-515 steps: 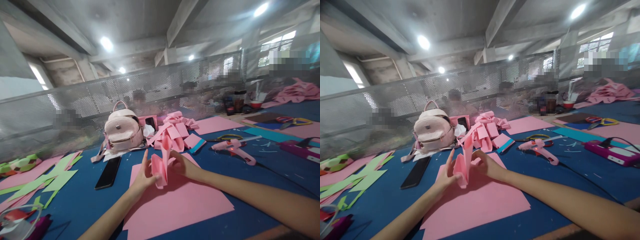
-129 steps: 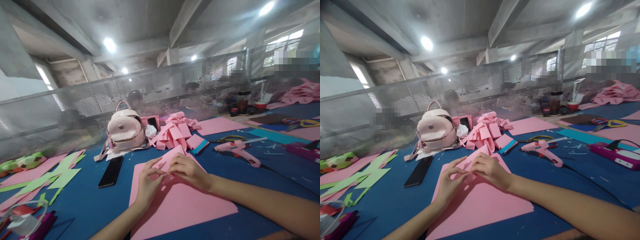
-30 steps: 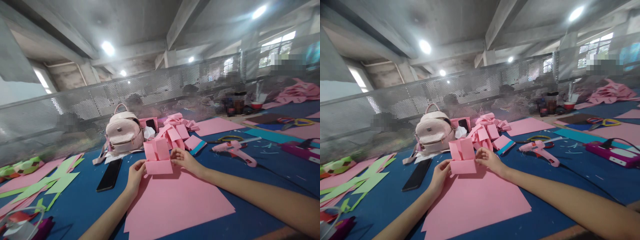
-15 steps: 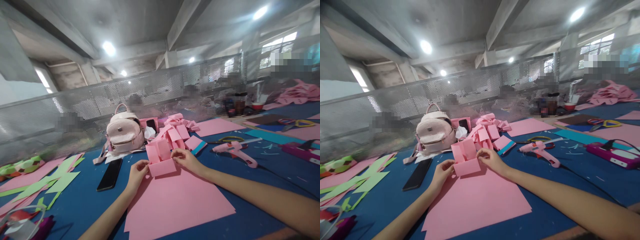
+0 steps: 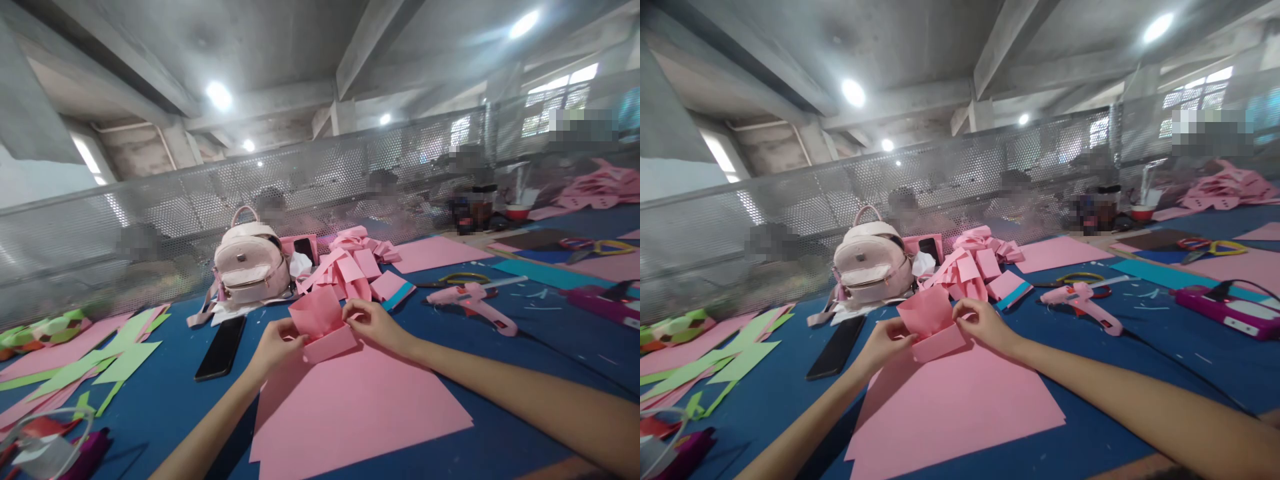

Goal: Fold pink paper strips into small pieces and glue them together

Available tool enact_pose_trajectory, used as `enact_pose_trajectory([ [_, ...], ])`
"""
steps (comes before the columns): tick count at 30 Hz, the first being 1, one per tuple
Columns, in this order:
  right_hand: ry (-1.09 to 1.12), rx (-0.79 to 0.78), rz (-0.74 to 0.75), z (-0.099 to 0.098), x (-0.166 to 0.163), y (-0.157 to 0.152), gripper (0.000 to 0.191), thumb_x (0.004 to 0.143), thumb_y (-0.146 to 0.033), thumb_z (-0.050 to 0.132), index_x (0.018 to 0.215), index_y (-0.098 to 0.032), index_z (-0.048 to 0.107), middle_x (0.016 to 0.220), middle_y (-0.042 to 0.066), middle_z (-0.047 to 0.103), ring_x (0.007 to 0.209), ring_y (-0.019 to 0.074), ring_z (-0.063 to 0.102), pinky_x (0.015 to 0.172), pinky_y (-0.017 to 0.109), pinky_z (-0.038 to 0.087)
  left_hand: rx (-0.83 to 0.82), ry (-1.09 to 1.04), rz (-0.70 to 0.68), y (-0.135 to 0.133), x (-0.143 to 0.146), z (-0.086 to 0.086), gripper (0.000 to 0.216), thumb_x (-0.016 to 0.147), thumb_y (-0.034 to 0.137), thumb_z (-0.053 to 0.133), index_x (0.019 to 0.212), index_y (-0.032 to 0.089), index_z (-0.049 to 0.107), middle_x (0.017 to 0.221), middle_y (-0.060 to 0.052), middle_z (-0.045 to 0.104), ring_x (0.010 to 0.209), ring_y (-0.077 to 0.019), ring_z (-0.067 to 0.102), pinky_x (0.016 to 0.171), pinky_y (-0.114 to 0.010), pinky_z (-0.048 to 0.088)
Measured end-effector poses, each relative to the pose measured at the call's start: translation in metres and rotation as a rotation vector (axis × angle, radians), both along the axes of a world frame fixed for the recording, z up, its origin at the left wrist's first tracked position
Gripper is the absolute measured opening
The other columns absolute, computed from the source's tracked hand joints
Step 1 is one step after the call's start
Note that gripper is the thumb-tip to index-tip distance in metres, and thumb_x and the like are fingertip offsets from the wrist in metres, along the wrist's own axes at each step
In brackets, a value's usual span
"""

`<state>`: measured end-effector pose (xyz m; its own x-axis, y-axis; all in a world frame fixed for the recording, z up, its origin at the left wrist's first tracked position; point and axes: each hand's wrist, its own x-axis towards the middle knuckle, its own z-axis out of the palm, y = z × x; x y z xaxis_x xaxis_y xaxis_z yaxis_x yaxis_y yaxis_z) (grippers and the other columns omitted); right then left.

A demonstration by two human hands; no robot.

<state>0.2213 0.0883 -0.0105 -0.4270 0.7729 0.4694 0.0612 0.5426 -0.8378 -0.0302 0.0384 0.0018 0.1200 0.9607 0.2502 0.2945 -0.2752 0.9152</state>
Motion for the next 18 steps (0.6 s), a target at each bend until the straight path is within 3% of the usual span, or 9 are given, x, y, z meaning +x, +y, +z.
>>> enact_pose_trajectory([
  [9, -0.066, 0.069, 0.001, 0.012, -0.009, -0.024, 0.009, 0.079, -0.015, 0.058, 0.082, -0.020, 0.065, 0.087, 0.003, 0.065, 0.079, 0.0168, 0.064, 0.072, 0.027, 0.053, -0.026, 0.091, 0.008, -0.004, -0.008, 0.011, 0.017, 0.057, 0.009, 0.068, 0.068, 0.013, 0.080, 0.063, -0.005, 0.074, 0.058, -0.0191, 0.064, 0.054, -0.024, 0.043],
  [14, -0.106, 0.067, 0.029, 0.014, -0.011, -0.030, 0.003, 0.083, -0.021, 0.062, 0.084, -0.020, 0.065, 0.091, 0.003, 0.064, 0.079, 0.0161, 0.063, 0.070, 0.026, 0.054, -0.087, -0.005, 0.035, -0.005, -0.003, 0.010, 0.016, 0.056, 0.017, 0.076, 0.070, 0.012, 0.080, 0.064, -0.006, 0.074, 0.052, -0.0169, 0.061, 0.048, -0.022, 0.040],
  [18, -0.159, 0.158, 0.033, 0.012, -0.011, -0.032, 0.007, 0.086, -0.023, 0.062, 0.082, -0.021, 0.067, 0.094, 0.004, 0.060, 0.080, 0.0156, 0.062, 0.069, 0.025, 0.051, -0.123, -0.081, 0.060, -0.007, 0.004, 0.007, 0.022, 0.056, 0.027, 0.082, 0.072, 0.011, 0.079, 0.065, -0.008, 0.074, 0.052, -0.0172, 0.062, 0.048, -0.022, 0.041],
])
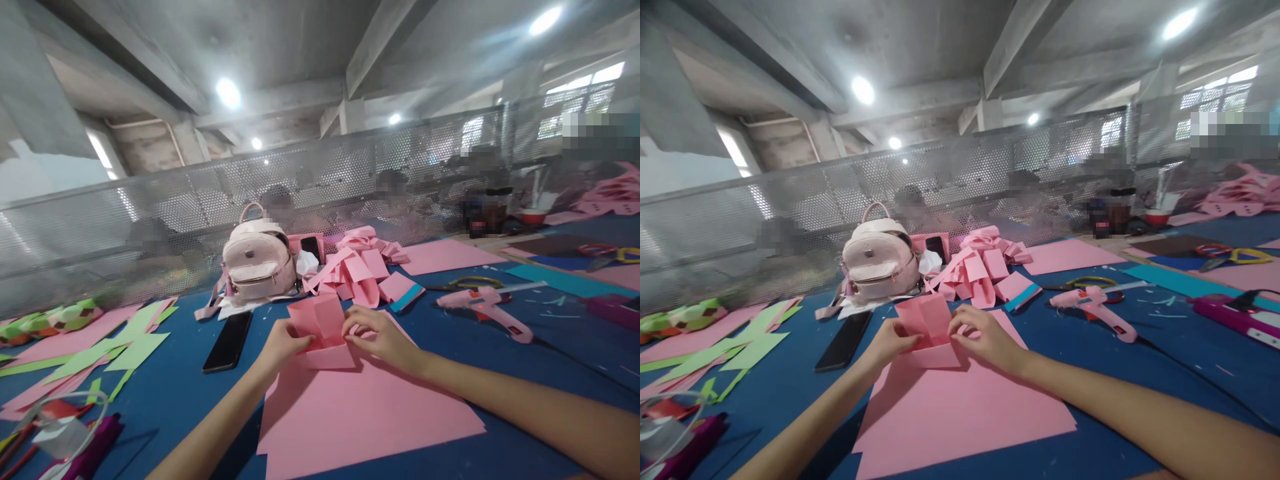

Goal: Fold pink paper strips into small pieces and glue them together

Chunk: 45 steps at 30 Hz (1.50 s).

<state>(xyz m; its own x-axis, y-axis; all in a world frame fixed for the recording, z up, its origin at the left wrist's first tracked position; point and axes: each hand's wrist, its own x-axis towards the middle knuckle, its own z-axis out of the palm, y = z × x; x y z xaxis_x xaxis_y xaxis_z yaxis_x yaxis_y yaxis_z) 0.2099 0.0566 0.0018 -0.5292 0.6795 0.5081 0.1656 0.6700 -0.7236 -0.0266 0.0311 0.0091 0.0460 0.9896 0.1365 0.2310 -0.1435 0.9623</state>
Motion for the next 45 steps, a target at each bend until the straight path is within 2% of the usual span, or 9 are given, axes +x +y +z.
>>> enact_pose_trajectory([
  [4, -0.047, 0.076, -0.022, -0.0001, 0.0009, -0.0023, 0.011, 0.089, -0.026, 0.062, 0.082, -0.022, 0.069, 0.094, 0.004, 0.057, 0.079, 0.0165, 0.059, 0.070, 0.025, 0.049, -0.002, -0.061, 0.037, -0.0001, 0.0039, -0.0029, 0.030, 0.056, 0.033, 0.085, 0.074, 0.011, 0.080, 0.072, -0.010, 0.077, 0.059, -0.0194, 0.066, 0.055, -0.025, 0.047],
  [9, -0.073, 0.111, -0.030, 0.0029, 0.0012, -0.0053, 0.017, 0.093, -0.032, 0.061, 0.081, -0.022, 0.069, 0.093, 0.004, 0.056, 0.080, 0.0169, 0.058, 0.072, 0.026, 0.047, -0.023, -0.077, 0.045, -0.0002, 0.0048, -0.0027, 0.030, 0.053, 0.034, 0.088, 0.069, 0.011, 0.077, 0.066, -0.008, 0.075, 0.057, -0.0192, 0.065, 0.052, -0.024, 0.045],
  [12, -0.098, 0.107, -0.025, 0.0035, 0.0014, -0.0054, 0.019, 0.094, -0.034, 0.060, 0.081, -0.022, 0.068, 0.088, 0.003, 0.056, 0.076, 0.0163, 0.057, 0.069, 0.026, 0.045, -0.045, -0.062, 0.042, -0.0027, 0.0051, -0.0021, 0.028, 0.052, 0.031, 0.089, 0.067, 0.011, 0.077, 0.066, -0.009, 0.075, 0.058, -0.0214, 0.067, 0.052, -0.025, 0.047],
  [18, -0.117, 0.092, 0.027, 0.0038, 0.0016, -0.0059, 0.017, 0.095, -0.031, 0.060, 0.084, -0.023, 0.071, 0.087, 0.002, 0.061, 0.076, 0.0159, 0.060, 0.070, 0.025, 0.045, -0.079, -0.017, 0.071, -0.0047, 0.0039, -0.0038, 0.036, 0.052, 0.019, 0.087, 0.086, 0.012, 0.080, 0.085, -0.012, 0.079, 0.077, -0.0284, 0.074, 0.064, -0.029, 0.055],
  [22, -0.134, 0.114, 0.045, 0.0038, 0.0021, -0.0059, 0.017, 0.094, -0.029, 0.060, 0.084, -0.023, 0.072, 0.083, 0.002, 0.062, 0.075, 0.0165, 0.060, 0.072, 0.026, 0.046, -0.078, 0.022, 0.065, -0.0043, 0.0042, -0.0045, 0.035, 0.051, 0.016, 0.086, 0.085, 0.013, 0.080, 0.088, -0.012, 0.079, 0.084, -0.0320, 0.074, 0.067, -0.031, 0.056],
  [30, -0.195, 0.262, 0.064, 0.0003, 0.0033, -0.0024, 0.026, 0.098, -0.029, 0.052, 0.093, -0.022, 0.078, 0.092, 0.006, 0.061, 0.085, 0.0185, 0.062, 0.076, 0.028, 0.048, -0.025, 0.096, 0.017, -0.0031, 0.0009, -0.0028, 0.036, 0.052, 0.017, 0.086, 0.087, 0.014, 0.080, 0.089, -0.012, 0.079, 0.086, -0.0330, 0.073, 0.072, -0.033, 0.056],
  [37, -0.191, 0.240, 0.069, 0.0022, 0.0024, -0.0053, 0.025, 0.097, -0.026, 0.054, 0.096, -0.021, 0.078, 0.092, 0.006, 0.061, 0.084, 0.0184, 0.062, 0.074, 0.027, 0.048, 0.005, 0.131, 0.021, -0.0031, -0.0002, -0.0022, 0.045, 0.050, 0.021, 0.089, 0.094, 0.013, 0.079, 0.096, -0.013, 0.078, 0.092, -0.0349, 0.072, 0.079, -0.037, 0.055],
  [42, -0.201, 0.279, 0.122, 0.0012, 0.0056, -0.0029, 0.027, 0.099, -0.021, 0.047, 0.107, -0.022, 0.073, 0.096, 0.007, 0.061, 0.089, 0.0191, 0.061, 0.079, 0.028, 0.047, -0.021, 0.085, 0.033, -0.0022, 0.0000, -0.0055, 0.050, 0.051, 0.027, 0.092, 0.097, 0.013, 0.078, 0.098, -0.014, 0.078, 0.091, -0.0324, 0.072, 0.077, -0.035, 0.056],
  [45, -0.130, 0.306, 0.134, 0.0012, 0.0082, -0.0009, 0.031, 0.099, -0.014, 0.039, 0.113, -0.022, 0.066, 0.095, 0.006, 0.059, 0.089, 0.0185, 0.059, 0.081, 0.029, 0.047, -0.029, 0.064, 0.012, -0.0015, -0.0026, -0.0067, 0.052, 0.047, 0.028, 0.095, 0.094, 0.012, 0.078, 0.096, -0.014, 0.078, 0.090, -0.0312, 0.072, 0.079, -0.035, 0.056],
])
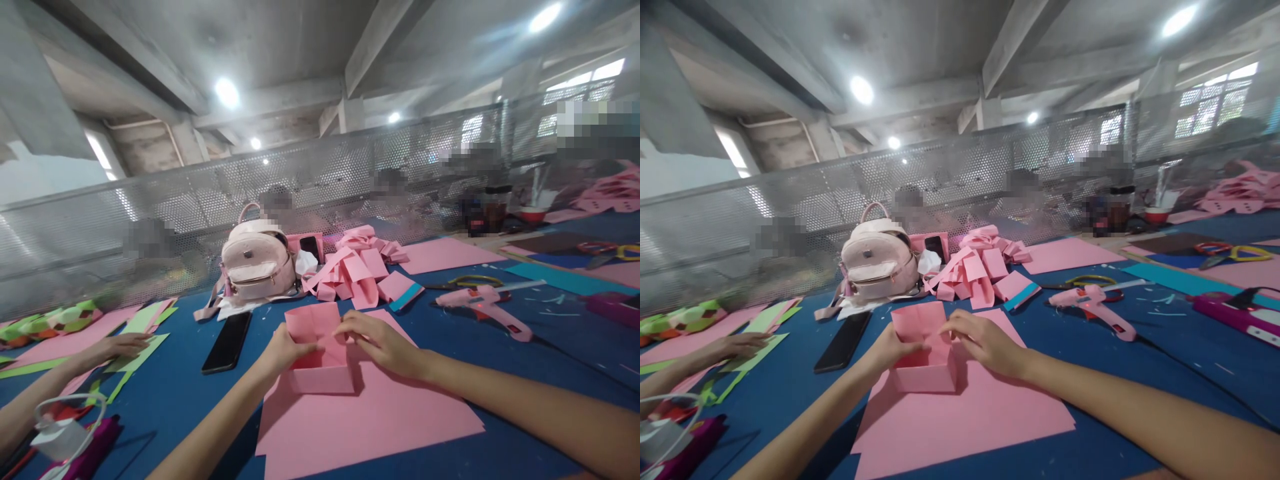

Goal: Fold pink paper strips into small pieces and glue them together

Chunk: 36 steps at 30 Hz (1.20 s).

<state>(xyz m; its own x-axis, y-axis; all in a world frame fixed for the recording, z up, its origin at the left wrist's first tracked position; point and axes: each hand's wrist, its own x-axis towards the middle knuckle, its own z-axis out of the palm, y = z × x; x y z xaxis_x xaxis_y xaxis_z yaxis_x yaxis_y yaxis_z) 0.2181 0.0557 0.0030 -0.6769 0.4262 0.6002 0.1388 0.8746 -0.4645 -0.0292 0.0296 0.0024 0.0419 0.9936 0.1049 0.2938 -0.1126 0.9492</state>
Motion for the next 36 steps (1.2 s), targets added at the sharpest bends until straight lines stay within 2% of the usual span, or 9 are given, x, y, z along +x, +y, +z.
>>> enact_pose_trajectory([
  [3, 0.061, 0.027, 0.030, 0.003, 0.002, -0.002, 0.032, 0.093, -0.007, 0.041, 0.105, -0.022, 0.066, 0.107, 0.008, 0.055, 0.100, 0.0198, 0.058, 0.087, 0.033, 0.047, -0.019, -0.026, -0.064, -0.002, -0.002, 0.002, 0.059, 0.049, 0.032, 0.095, 0.101, 0.011, 0.075, 0.100, -0.013, 0.077, 0.093, -0.0300, 0.071, 0.081, -0.035, 0.056],
  [6, -0.020, 0.086, 0.053, 0.007, 0.003, -0.006, 0.037, 0.083, -0.002, 0.047, 0.100, -0.023, 0.071, 0.128, 0.010, 0.047, 0.118, 0.0249, 0.051, 0.097, 0.041, 0.044, -0.076, -0.056, -0.177, -0.007, -0.001, 0.008, 0.066, 0.055, 0.036, 0.093, 0.112, 0.012, 0.071, 0.107, -0.013, 0.075, 0.099, -0.0295, 0.069, 0.086, -0.036, 0.055],
  [11, -0.106, 0.205, 0.099, 0.012, 0.002, -0.012, 0.034, 0.074, -0.007, 0.060, 0.100, -0.025, 0.072, 0.155, 0.006, 0.025, 0.147, 0.0334, 0.018, 0.117, 0.053, 0.020, -0.126, -0.039, -0.324, -0.013, -0.003, 0.020, 0.073, 0.059, 0.036, 0.091, 0.124, 0.014, 0.066, 0.109, -0.012, 0.074, 0.106, -0.0305, 0.066, 0.090, -0.037, 0.053],
  [15, -0.114, 0.269, 0.102, 0.013, 0.002, -0.012, 0.025, 0.076, -0.016, 0.072, 0.099, -0.027, 0.075, 0.163, -0.001, 0.011, 0.149, 0.0351, 0.011, 0.121, 0.054, 0.010, -0.150, -0.039, -0.382, -0.012, -0.005, 0.022, 0.079, 0.059, 0.032, 0.092, 0.131, 0.017, 0.063, 0.113, -0.011, 0.073, 0.107, -0.0299, 0.065, 0.090, -0.036, 0.052],
  [20, -0.164, 0.292, 0.138, 0.015, 0.001, -0.012, 0.010, 0.083, -0.034, 0.077, 0.092, -0.029, 0.079, 0.161, -0.002, 0.024, 0.148, 0.0338, 0.014, 0.119, 0.051, 0.018, -0.245, -0.032, -0.439, -0.013, -0.007, 0.021, 0.061, 0.060, 0.030, 0.091, 0.116, 0.015, 0.071, 0.106, -0.010, 0.075, 0.097, -0.0258, 0.069, 0.086, -0.034, 0.054],
  [24, -0.194, 0.272, 0.154, 0.016, -0.004, -0.019, 0.005, 0.082, -0.033, 0.078, 0.085, -0.030, 0.081, 0.159, -0.001, 0.031, 0.145, 0.0337, 0.018, 0.118, 0.051, 0.019, -0.323, -0.016, -0.507, -0.016, -0.007, 0.024, 0.067, 0.057, 0.026, 0.092, 0.119, 0.018, 0.069, 0.108, -0.008, 0.074, 0.101, -0.0261, 0.067, 0.088, -0.035, 0.053],
  [27, -0.151, 0.280, 0.156, 0.014, -0.009, -0.025, 0.010, 0.082, -0.039, 0.078, 0.079, -0.030, 0.081, 0.157, -0.002, 0.034, 0.145, 0.0335, 0.018, 0.116, 0.049, 0.022, -0.383, -0.023, -0.569, -0.016, -0.006, 0.022, 0.070, 0.055, 0.026, 0.093, 0.120, 0.018, 0.069, 0.106, -0.009, 0.074, 0.101, -0.0270, 0.068, 0.089, -0.037, 0.053],
  [31, -0.139, 0.313, 0.138, 0.009, -0.011, -0.030, 0.013, 0.082, -0.041, 0.078, 0.075, -0.031, 0.081, 0.144, 0.000, 0.050, 0.141, 0.0313, 0.024, 0.114, 0.045, 0.026, -0.424, -0.034, -0.570, -0.015, -0.006, 0.015, 0.072, 0.054, 0.025, 0.094, 0.121, 0.018, 0.068, 0.103, -0.008, 0.074, 0.096, -0.0264, 0.069, 0.086, -0.037, 0.054],
  [36, -0.071, 0.450, 0.089, 0.007, -0.011, -0.035, 0.015, 0.089, -0.043, 0.071, 0.080, -0.033, 0.080, 0.133, 0.001, 0.059, 0.137, 0.0268, 0.031, 0.112, 0.042, 0.026, -0.404, -0.037, -0.576, -0.015, -0.006, 0.014, 0.070, 0.053, 0.025, 0.094, 0.118, 0.017, 0.070, 0.100, -0.009, 0.074, 0.097, -0.0273, 0.068, 0.088, -0.038, 0.053],
])
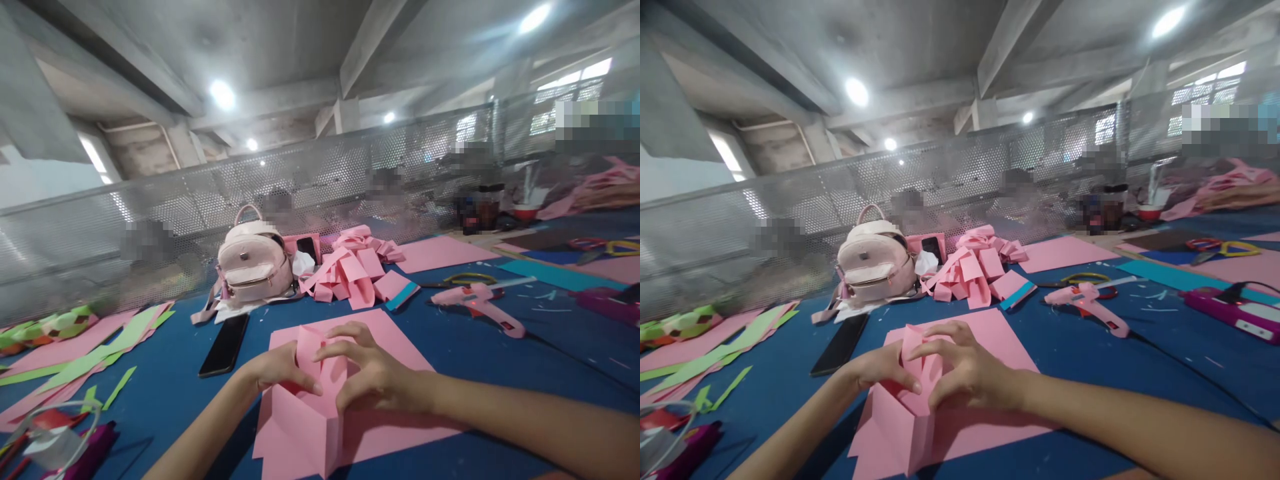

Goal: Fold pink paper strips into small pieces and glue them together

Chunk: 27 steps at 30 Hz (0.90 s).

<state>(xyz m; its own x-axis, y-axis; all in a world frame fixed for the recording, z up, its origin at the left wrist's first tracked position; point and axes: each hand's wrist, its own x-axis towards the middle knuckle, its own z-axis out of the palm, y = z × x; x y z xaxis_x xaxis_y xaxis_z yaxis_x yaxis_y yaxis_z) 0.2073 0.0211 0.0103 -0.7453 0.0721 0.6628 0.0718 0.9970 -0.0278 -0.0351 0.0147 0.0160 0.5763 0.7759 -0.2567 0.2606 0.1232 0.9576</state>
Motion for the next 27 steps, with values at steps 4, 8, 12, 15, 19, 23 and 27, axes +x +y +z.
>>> enact_pose_trajectory([
  [4, 0.020, 0.141, -0.036, 0.002, 0.000, -0.004, 0.015, 0.093, -0.041, 0.066, 0.086, -0.038, 0.078, 0.136, -0.001, 0.059, 0.140, 0.0227, 0.029, 0.113, 0.042, 0.022, 0.020, -0.007, -0.025, -0.002, 0.003, 0.002, 0.065, 0.056, 0.026, 0.092, 0.116, 0.017, 0.071, 0.098, -0.008, 0.074, 0.094, -0.0274, 0.068, 0.086, -0.040, 0.054],
  [8, 0.001, 0.199, -0.055, 0.001, 0.001, -0.007, 0.012, 0.093, -0.043, 0.066, 0.094, -0.037, 0.077, 0.136, 0.001, 0.060, 0.141, 0.0215, 0.027, 0.114, 0.042, 0.017, 0.025, -0.011, -0.018, -0.003, 0.005, 0.004, 0.067, 0.057, 0.028, 0.092, 0.120, 0.019, 0.070, 0.098, -0.008, 0.074, 0.089, -0.0265, 0.069, 0.085, -0.042, 0.054],
  [12, -0.054, 0.115, -0.048, 0.001, 0.001, -0.006, 0.008, 0.090, -0.037, 0.070, 0.089, -0.035, 0.078, 0.138, 0.000, 0.058, 0.140, 0.0242, 0.029, 0.114, 0.042, 0.019, 0.019, -0.007, 0.000, -0.004, 0.006, 0.004, 0.066, 0.056, 0.028, 0.092, 0.118, 0.018, 0.071, 0.096, -0.008, 0.074, 0.092, -0.0269, 0.069, 0.085, -0.039, 0.054],
  [15, -0.085, -0.010, -0.005, -0.001, 0.000, -0.002, 0.012, 0.086, -0.042, 0.074, 0.081, -0.032, 0.080, 0.141, 0.001, 0.055, 0.141, 0.0298, 0.026, 0.113, 0.044, 0.023, 0.036, -0.017, 0.002, -0.004, 0.006, 0.003, 0.061, 0.055, 0.026, 0.092, 0.112, 0.017, 0.073, 0.094, -0.008, 0.074, 0.096, -0.0272, 0.067, 0.084, -0.036, 0.053],
  [19, -0.095, -0.145, 0.045, -0.003, -0.002, 0.004, 0.018, 0.080, -0.049, 0.078, 0.078, -0.032, 0.081, 0.147, 0.001, 0.049, 0.142, 0.0343, 0.023, 0.113, 0.048, 0.025, 0.057, -0.027, -0.001, -0.002, 0.006, 0.002, 0.056, 0.055, 0.024, 0.091, 0.109, 0.017, 0.075, 0.092, -0.007, 0.074, 0.092, -0.0253, 0.067, 0.080, -0.034, 0.053],
  [23, -0.113, -0.145, 0.056, -0.002, -0.001, 0.007, 0.018, 0.082, -0.047, 0.077, 0.078, -0.029, 0.082, 0.146, 0.002, 0.050, 0.141, 0.0326, 0.024, 0.115, 0.047, 0.024, 0.046, -0.020, 0.022, -0.003, 0.006, 0.003, 0.063, 0.055, 0.026, 0.092, 0.114, 0.017, 0.072, 0.095, -0.008, 0.074, 0.093, -0.0254, 0.068, 0.080, -0.033, 0.054],
  [27, -0.135, -0.125, 0.032, 0.002, 0.004, 0.008, 0.012, 0.083, -0.040, 0.077, 0.081, -0.029, 0.081, 0.149, 0.002, 0.044, 0.142, 0.0323, 0.023, 0.115, 0.047, 0.025, 0.050, 0.010, 0.092, -0.003, 0.003, 0.006, 0.066, 0.055, 0.030, 0.093, 0.116, 0.016, 0.071, 0.100, -0.009, 0.075, 0.096, -0.0267, 0.068, 0.083, -0.035, 0.054],
])
